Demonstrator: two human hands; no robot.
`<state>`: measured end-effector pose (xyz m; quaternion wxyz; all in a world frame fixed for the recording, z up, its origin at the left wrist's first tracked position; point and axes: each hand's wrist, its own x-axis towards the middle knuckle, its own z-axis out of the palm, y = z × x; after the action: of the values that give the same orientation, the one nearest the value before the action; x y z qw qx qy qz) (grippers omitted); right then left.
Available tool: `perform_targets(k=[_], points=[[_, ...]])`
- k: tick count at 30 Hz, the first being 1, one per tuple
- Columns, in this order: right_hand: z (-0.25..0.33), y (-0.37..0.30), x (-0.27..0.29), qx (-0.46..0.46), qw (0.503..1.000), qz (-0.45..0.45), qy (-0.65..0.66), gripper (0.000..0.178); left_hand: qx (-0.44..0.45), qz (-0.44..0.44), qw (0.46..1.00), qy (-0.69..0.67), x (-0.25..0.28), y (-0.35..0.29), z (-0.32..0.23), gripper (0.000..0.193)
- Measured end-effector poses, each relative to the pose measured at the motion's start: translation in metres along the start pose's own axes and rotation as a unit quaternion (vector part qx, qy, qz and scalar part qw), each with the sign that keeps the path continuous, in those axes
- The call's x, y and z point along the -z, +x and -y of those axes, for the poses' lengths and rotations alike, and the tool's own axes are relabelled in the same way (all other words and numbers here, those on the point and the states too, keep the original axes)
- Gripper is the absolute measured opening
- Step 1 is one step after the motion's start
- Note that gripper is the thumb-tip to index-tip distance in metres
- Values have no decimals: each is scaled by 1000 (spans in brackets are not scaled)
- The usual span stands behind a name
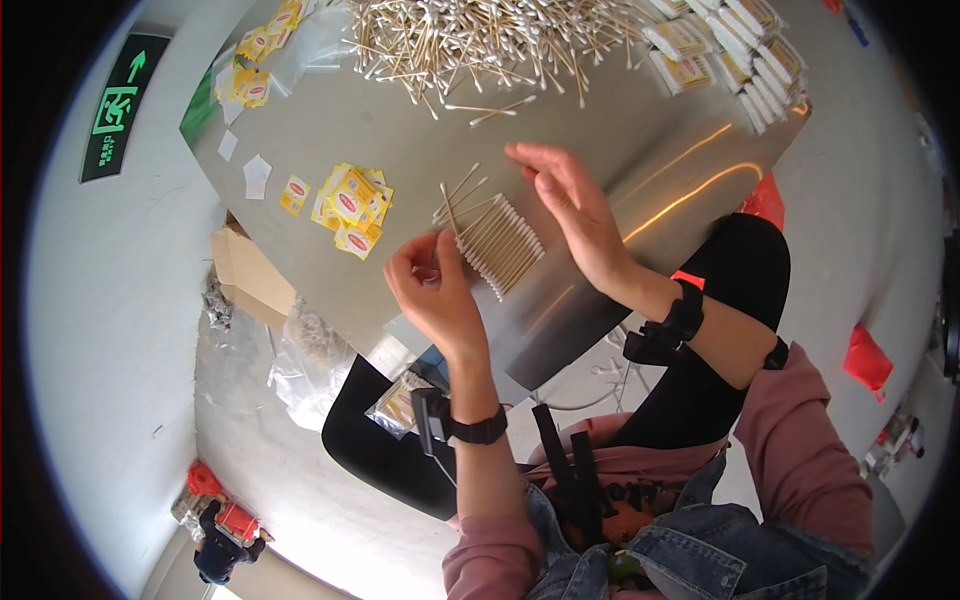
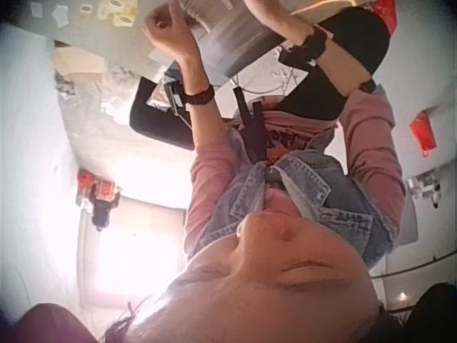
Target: Packaging cotton swabs into small plastic bags and sealing them with labels.
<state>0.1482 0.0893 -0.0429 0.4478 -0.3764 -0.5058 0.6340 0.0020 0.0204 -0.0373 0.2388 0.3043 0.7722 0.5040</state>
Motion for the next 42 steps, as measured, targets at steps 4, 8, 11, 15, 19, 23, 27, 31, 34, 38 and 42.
perform_targets(k=[4, 8, 11, 15, 19, 23, 27, 31, 34, 38, 42], points=[[3, 5, 6, 13, 1000, -21, -9, 43, -56, 69, 981, 171, -1, 15, -4, 24], [2, 5, 7, 8, 999, -31, 10, 39, -18, 107, 974, 197, 1, 27, -1, 24], [2, 6, 7, 0, 999, -36, 20, 37, 7, 111, 985, 129, 7, 34, 0, 26], [2, 6, 9, -2, 999, -40, 28, 36, -21, 144, 975, 168, 8, 39, -5, 25], [0, 7, 9, -12, 999, -37, 33, 36, -4, 153, 963, 222, 3, 37, -11, 21], [0, 8, 10, -15, 999, -39, 29, 36, 55, 150, 971, 179, 5, 46, -16, 17], [2, 7, 10, -8, 999, -39, 30, 36, -182, 79, 937, 286, 3, 62, -25, 12], [-1, 8, 10, -2, 999, -34, 30, 36, -228, 152, 928, 252, 1, 69, -30, 7], [-1, 7, 11, -12, 999, -38, 33, 36, -215, 209, 919, 255, 2, 59, -29, 7], [1, 6, 10, -24, 998, -39, 40, 36, -259, 225, 880, 327, 4, 54, -24, 6], [2, 7, 10, -24, 998, -35, 44, 37, -319, 188, 854, 366, 2, 50, -18, 7]])
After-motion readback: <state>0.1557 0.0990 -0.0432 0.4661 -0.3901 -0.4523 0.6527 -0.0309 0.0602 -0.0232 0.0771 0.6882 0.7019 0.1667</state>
